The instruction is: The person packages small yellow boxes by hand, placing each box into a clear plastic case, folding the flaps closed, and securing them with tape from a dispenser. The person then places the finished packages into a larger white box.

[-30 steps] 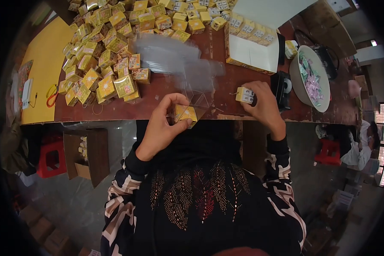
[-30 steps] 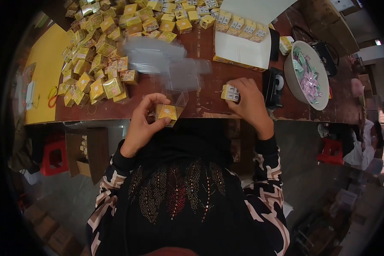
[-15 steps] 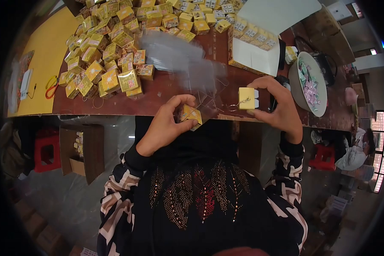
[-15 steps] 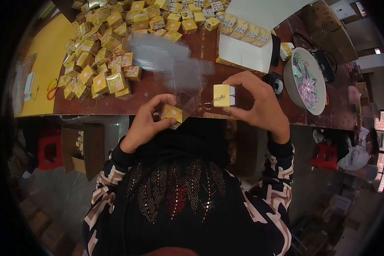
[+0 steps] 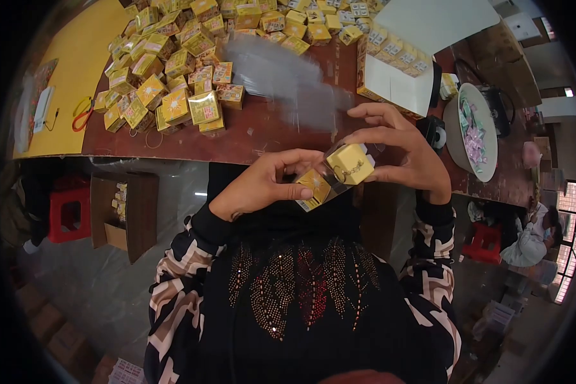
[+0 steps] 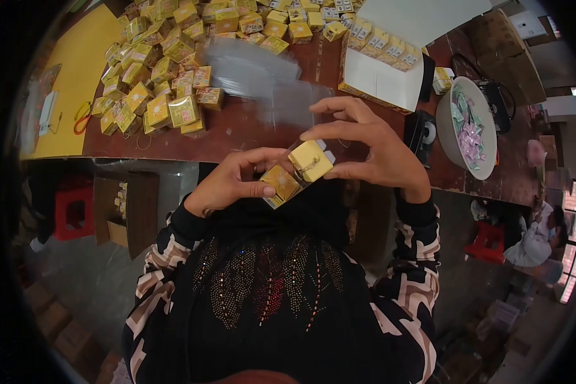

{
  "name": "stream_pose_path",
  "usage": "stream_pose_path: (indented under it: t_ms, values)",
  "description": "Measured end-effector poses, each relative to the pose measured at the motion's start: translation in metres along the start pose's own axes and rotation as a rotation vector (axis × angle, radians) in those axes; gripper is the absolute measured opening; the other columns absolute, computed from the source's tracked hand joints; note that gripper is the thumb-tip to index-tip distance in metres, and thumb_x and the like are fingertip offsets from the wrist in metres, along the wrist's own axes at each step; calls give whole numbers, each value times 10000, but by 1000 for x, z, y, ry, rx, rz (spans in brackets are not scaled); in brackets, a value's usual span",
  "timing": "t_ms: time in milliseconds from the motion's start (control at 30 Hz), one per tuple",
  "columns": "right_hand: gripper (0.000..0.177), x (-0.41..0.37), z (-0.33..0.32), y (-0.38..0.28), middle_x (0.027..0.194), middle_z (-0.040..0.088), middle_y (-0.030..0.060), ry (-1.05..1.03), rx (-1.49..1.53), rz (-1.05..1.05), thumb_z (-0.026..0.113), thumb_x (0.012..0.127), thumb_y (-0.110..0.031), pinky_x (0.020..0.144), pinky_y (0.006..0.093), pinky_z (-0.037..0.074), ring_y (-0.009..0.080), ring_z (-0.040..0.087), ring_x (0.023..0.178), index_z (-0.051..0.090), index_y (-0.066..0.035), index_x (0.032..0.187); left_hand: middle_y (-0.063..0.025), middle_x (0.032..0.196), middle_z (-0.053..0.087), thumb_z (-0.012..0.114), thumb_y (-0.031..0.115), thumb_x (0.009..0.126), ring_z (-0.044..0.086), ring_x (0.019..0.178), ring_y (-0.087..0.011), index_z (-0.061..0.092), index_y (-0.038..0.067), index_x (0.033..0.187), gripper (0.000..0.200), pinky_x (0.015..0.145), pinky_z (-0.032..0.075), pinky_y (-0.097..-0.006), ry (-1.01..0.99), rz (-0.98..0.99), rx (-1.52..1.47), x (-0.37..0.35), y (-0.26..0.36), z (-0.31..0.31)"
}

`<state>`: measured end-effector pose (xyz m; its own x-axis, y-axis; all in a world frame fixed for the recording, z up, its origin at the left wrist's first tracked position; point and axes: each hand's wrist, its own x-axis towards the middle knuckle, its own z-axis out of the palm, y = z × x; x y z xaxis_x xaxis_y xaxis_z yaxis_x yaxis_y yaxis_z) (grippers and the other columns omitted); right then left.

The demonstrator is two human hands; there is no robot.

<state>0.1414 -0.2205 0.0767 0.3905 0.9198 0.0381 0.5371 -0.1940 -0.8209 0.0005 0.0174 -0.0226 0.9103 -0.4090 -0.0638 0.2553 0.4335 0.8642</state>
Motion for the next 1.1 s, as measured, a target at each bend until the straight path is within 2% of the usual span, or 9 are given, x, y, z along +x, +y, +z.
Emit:
stream_pose_path:
  t_ms: [133, 233, 333, 400, 733, 800, 933, 1000, 1100]
  values:
    - [653, 2, 4, 1, 1490, 433, 164, -32, -157, -65, 816, 757, -282, 1074, 424, 393, 294, 452, 1349, 611, -68, 1338, -69, 1237, 602, 727, 10, 871, 586, 1147, -152, 371, 43, 1494, 718, 992, 478, -302, 52, 45, 49, -2, 5, 6]
    - [708, -2, 20, -5, 1494, 435, 184, 140, -73, 20, 797, 773, -335, 1071, 425, 401, 309, 431, 1378, 563, -73, 1388, -66, 1208, 576, 725, -1, 867, 590, 1141, -165, 279, 99, 1547, 819, 969, 492, -303, 129, 119, 62, -4, 5, 11]
    - [643, -8, 37, 1, 1462, 473, 175, 339, 233, 68, 814, 768, -216, 1071, 423, 408, 334, 481, 1333, 587, -79, 1355, -64, 1203, 546, 723, -23, 860, 593, 1131, -169, 231, 134, 1571, 879, 949, 501, -295, 196, 150, 107, -4, 0, 14]
    - [594, -10, 43, 2, 1455, 476, 182, 415, -80, -27, 810, 778, -220, 1075, 411, 405, 337, 484, 1331, 610, -75, 1318, -64, 1206, 534, 721, -37, 856, 595, 1124, -169, 224, 141, 1575, 892, 941, 504, -288, 219, 144, 156, -5, -4, 20]
    - [569, 0, 50, 15, 1490, 439, 192, 269, -120, -53, 767, 814, -265, 1049, 415, 434, 309, 466, 1355, 601, -37, 1308, -81, 1258, 532, 694, -53, 873, 596, 1122, -168, 231, 126, 1574, 859, 931, 509, -296, 324, 223, 310, -7, -4, 36]
    - [619, -5, 57, 12, 1493, 440, 171, 444, 214, -12, 739, 861, -259, 1056, 417, 442, 294, 470, 1356, 522, -28, 1393, -85, 1266, 536, 690, -44, 879, 597, 1122, -175, 230, 124, 1575, 850, 929, 510, -299, 306, 244, 300, -7, -3, 38]
    - [726, -22, 101, 29, 1476, 463, 153, 402, 534, 87, 755, 865, -228, 1070, 404, 446, 258, 486, 1338, 418, -20, 1474, -98, 1275, 553, 640, -53, 885, 592, 1132, -190, 222, 80, 1572, 815, 957, 487, -308, 387, 204, 230, -5, -5, 40]
    - [721, -22, 131, 31, 1452, 492, 139, 582, 255, -19, 730, 890, -163, 1056, 353, 443, 212, 509, 1308, 377, -32, 1505, -109, 1291, 558, 637, -56, 880, 588, 1142, -196, 226, 58, 1567, 809, 973, 475, -310, 385, 180, 242, -6, -10, 41]
    - [627, -24, 165, 27, 1311, 581, 112, 695, 626, 115, 689, 904, -96, 1002, 329, 476, 156, 567, 1193, 420, -23, 1465, -109, 1279, 566, 641, -38, 888, 587, 1128, -193, 241, 48, 1559, 785, 981, 466, -313, 337, 167, 219, -10, -18, 44]
